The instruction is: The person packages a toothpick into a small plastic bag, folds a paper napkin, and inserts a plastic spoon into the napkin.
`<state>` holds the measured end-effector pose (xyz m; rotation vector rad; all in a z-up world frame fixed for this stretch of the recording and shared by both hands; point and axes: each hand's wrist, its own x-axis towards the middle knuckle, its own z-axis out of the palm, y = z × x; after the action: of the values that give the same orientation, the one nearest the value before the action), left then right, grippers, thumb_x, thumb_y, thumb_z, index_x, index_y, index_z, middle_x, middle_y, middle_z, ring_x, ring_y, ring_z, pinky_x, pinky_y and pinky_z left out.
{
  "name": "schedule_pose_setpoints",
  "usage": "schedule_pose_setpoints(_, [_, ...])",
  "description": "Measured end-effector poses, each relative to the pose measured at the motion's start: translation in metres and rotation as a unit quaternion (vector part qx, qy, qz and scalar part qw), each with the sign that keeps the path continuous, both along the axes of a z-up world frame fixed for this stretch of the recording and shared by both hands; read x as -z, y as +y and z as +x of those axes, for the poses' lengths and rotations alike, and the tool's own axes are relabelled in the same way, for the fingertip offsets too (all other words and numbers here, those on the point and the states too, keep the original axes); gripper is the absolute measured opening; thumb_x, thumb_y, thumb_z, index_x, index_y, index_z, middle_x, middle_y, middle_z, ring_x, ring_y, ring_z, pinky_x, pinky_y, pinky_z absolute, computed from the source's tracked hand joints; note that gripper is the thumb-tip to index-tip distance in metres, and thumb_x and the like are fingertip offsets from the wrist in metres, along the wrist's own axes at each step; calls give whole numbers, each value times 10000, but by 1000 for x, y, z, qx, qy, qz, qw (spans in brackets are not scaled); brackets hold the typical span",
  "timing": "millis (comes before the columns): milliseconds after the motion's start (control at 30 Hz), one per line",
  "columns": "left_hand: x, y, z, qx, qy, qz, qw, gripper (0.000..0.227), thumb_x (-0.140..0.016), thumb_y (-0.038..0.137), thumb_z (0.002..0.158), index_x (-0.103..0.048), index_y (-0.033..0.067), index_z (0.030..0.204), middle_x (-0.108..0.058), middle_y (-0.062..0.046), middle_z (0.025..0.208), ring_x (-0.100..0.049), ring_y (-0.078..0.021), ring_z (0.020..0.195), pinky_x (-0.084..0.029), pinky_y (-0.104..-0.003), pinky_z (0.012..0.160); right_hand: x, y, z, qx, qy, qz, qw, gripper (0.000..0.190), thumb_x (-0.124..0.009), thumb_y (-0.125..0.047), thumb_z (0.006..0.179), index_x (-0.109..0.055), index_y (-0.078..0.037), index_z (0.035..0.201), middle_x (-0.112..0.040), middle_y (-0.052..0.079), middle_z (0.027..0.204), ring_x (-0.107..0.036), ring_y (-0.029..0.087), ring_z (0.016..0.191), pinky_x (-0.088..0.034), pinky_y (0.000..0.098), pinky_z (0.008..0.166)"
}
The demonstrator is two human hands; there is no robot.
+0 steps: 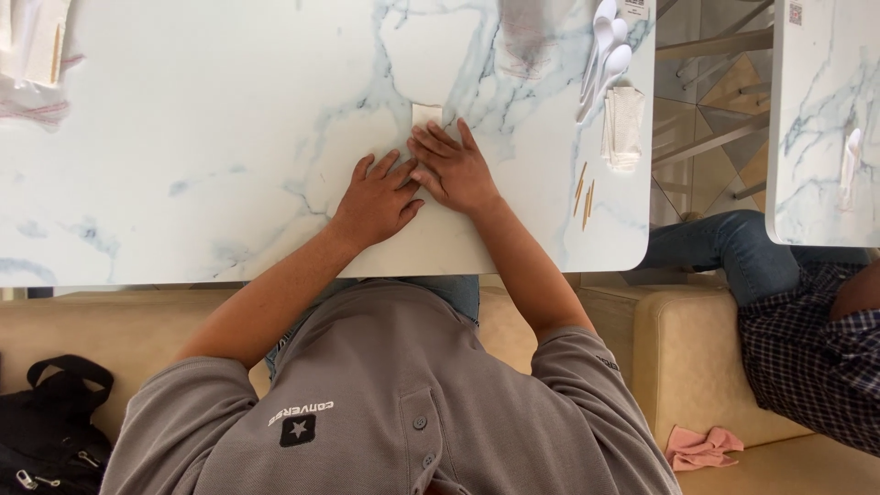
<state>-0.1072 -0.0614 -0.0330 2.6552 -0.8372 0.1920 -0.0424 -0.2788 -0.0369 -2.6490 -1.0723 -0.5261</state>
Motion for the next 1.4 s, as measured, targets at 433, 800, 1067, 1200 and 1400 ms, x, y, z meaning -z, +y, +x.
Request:
schedule_pose_setpoints(433, [13,0,1,21,-63,-25,997,353,-525,456,1074,-724,252,1281,-621,-6,1419,-479,-272,1414,-307,-550,1141,-7,8,17,75,78,4,994,453,-533,-424,1103,-528,-296,1537,-484,-30,1586,-436,254,1466,-281,658,1173])
schedule_pose_setpoints(800, [17,-1,3,-3,-120,-67,990,374,-593,463,1011,-702,266,1310,-664,-22,1309,-566,-255,1336,-368,-515,1120,-54,-56,48,114,26,62,991,410,-709,-270,1011,-660,-215,1415,-670,117,1383,-607,334,1302,-393,686,1069])
schedule_pose_setpoints(1067, [-8,5,4,27,-99,-64,993,365,-614,395,1011,-713,164,1276,-672,-49,1341,-564,-297,1342,-396,-495,1106,-27,-107,114,319,144,-19,936,468,-472,-158,1028,-464,-99,1492,-440,93,1573,-372,281,1480,-263,629,1176])
schedule_pose_setpoints(1200, [-9,6,3,31,-85,-64,994,358,-609,389,1008,-713,159,1262,-663,-51,1352,-558,-304,1348,-391,-507,1106,-11,-113,115,325,63,48,942,304,-491,-136,1034,-741,-114,1205,-729,37,1281,-693,264,1144,-453,470,1027])
schedule_pose_setpoints(1400, [-10,6,4,31,-81,-64,994,369,-602,399,1011,-710,155,1266,-659,-54,1360,-561,-302,1345,-386,-506,1112,-49,-119,110,347,223,87,907,296,-608,-288,971,-757,-231,1220,-780,-7,1111,-702,246,954,-535,315,806])
